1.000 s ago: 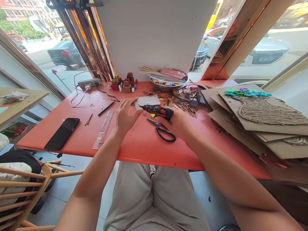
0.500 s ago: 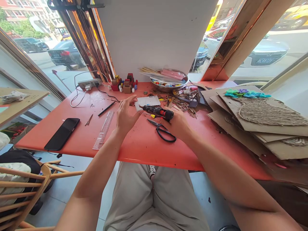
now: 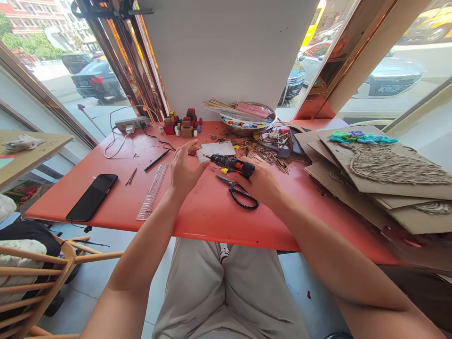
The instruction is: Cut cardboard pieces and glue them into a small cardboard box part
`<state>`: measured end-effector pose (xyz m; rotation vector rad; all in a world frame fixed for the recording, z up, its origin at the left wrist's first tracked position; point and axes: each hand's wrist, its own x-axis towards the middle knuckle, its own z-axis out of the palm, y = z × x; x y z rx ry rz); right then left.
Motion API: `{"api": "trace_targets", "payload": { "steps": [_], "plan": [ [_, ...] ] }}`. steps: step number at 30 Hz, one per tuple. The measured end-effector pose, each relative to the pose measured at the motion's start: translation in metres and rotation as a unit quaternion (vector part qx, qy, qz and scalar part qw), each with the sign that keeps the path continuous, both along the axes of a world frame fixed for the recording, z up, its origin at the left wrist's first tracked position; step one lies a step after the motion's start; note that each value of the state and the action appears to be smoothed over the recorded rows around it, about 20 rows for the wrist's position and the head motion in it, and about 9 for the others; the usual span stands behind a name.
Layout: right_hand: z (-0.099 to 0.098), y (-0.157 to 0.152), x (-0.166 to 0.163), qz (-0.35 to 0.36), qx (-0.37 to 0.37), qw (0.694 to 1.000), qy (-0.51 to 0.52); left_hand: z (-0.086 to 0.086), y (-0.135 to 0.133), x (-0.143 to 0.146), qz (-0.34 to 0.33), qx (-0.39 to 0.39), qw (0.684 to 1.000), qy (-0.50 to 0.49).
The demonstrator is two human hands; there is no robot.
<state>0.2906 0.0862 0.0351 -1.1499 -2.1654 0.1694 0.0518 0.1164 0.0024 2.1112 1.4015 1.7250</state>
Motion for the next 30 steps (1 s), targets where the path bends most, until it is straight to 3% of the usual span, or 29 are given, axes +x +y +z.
{"api": "trace_targets", "payload": {
  "steps": [17,30],
  "plan": [
    [-0.0009,-0.0024,-0.0029,0.0,0.008,1.0,-0.02,0.0027,-0.0027,0.0013,0.004,0.011,1.0,0.016],
    [-0.0026,-0.0029,-0.0045,0.0,0.062,0.998,-0.032,-0.0015,-0.0007,0.0016,0.02,0.062,0.997,0.034]
  ]
}}
